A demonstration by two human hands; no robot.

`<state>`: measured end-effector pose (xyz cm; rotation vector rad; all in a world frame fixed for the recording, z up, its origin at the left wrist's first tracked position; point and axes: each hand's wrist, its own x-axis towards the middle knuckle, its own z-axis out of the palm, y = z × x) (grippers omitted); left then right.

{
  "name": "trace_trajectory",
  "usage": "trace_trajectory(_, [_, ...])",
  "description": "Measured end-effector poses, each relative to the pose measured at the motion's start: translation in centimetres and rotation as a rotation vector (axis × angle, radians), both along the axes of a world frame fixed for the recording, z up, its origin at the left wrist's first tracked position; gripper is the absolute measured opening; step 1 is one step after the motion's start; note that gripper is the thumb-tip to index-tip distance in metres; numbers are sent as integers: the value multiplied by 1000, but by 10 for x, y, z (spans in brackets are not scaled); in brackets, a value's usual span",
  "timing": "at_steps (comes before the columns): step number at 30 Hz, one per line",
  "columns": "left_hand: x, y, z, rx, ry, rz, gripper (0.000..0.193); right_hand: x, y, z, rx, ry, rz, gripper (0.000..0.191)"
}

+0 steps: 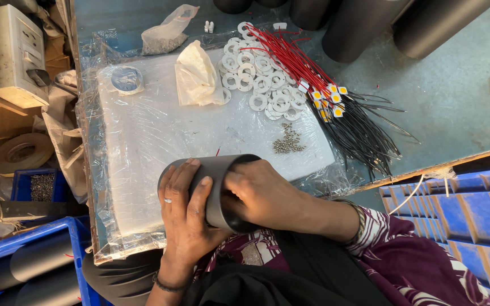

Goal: The person assembles LED light fixtures by inserting wires and washers into black cylindrical housings. They use a green power drill to secure the components inside the cylinders and place the finished units into a blue crate.

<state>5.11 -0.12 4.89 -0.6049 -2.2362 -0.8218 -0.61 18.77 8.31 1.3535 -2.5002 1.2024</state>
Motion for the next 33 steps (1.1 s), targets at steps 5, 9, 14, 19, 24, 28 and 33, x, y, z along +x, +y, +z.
trace_trajectory(5, [0, 3, 2, -20, 8, -3, 95, 1, 4, -23, 101, 282, -63, 20])
trace_trajectory(9, [0, 7, 4, -39, -3, 7, 94, -3, 6, -35, 215, 107, 0, 18])
trace_trajectory(14, [-1, 5, -4, -26, -9, 11, 101, -8, 1, -9, 201, 126, 49, 20])
trace_trajectory(19, [-6, -16, -27, 285, -94, 6, 113, 0, 19, 35, -161, 114, 86, 15])
trace_trajectory(24, [-13, -41, -33, 1381, -301, 13, 84, -6, 29, 24, -377, -49, -180, 23])
trace_trajectory(28, [-17, -43, -23, 1742, -273, -350, 69, 3, 1, -17, -264, -92, 41, 30])
trace_trajectory(33, [-16, -9, -18, 1851, -384, -389, 60, 10, -21, -43, -163, 125, 100, 33])
